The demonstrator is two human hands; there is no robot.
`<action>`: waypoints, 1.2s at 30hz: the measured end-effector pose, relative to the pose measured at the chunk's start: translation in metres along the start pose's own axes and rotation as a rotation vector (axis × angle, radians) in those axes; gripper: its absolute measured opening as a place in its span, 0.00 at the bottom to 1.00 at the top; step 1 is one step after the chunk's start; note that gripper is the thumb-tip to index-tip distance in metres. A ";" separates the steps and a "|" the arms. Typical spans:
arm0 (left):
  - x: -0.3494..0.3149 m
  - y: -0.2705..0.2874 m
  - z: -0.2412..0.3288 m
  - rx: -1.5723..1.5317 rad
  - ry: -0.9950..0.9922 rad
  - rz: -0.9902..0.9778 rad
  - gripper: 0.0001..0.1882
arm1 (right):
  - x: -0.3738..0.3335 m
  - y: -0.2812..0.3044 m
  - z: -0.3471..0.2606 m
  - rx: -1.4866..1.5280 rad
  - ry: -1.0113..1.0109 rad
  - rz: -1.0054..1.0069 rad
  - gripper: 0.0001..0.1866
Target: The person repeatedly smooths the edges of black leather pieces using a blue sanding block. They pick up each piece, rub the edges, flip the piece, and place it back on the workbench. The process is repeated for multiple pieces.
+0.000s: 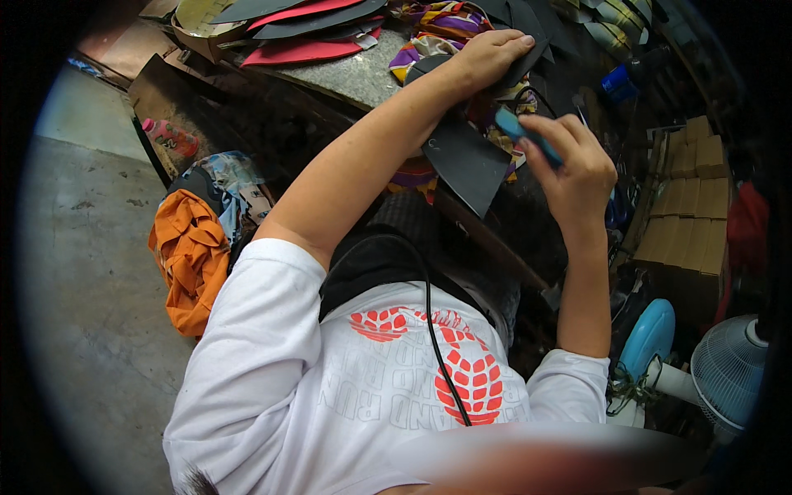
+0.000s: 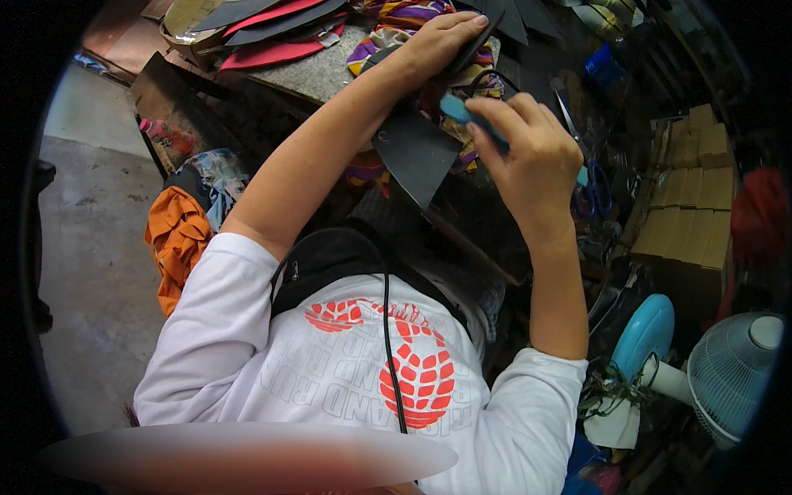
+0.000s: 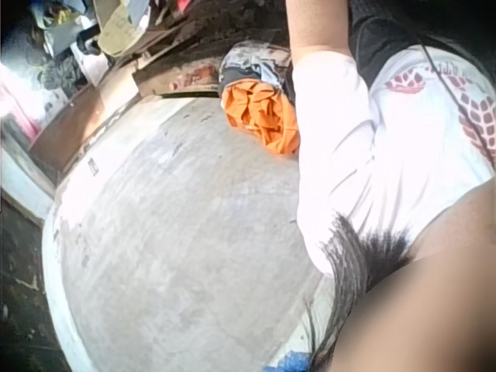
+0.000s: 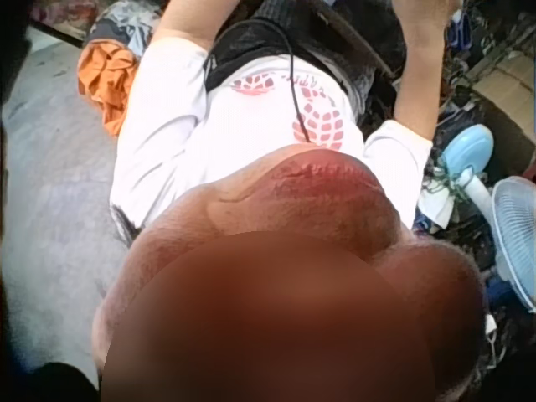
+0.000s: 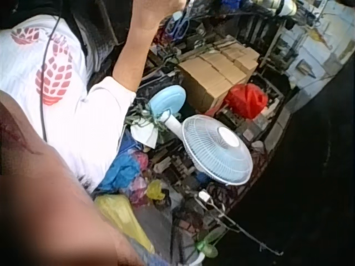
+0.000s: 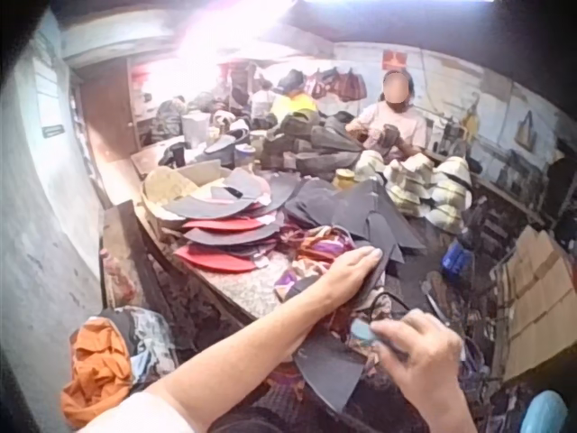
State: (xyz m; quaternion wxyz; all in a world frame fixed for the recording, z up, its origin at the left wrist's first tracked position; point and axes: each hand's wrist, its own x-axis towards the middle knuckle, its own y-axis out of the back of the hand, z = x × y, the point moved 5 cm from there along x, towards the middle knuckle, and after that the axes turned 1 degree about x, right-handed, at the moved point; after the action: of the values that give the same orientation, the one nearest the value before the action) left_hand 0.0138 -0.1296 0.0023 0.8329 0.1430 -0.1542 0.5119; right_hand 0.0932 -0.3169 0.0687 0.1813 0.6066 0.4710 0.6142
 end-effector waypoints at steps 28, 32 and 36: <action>-0.008 0.016 0.101 0.504 -0.275 -0.058 0.15 | -0.006 0.018 0.080 0.755 -0.390 0.626 0.10; -0.007 0.039 0.079 0.807 -0.388 -0.071 0.13 | -0.031 0.046 0.084 0.698 -0.509 0.469 0.10; -0.033 0.067 0.061 1.162 -0.309 -0.107 0.12 | -0.048 0.067 0.065 0.396 -0.417 0.188 0.12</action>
State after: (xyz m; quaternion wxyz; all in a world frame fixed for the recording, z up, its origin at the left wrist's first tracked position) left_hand -0.0667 -0.1513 0.0502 0.6110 0.6548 0.0390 0.4431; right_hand 0.1855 -0.3644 0.0832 0.0949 0.7843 0.4759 0.3866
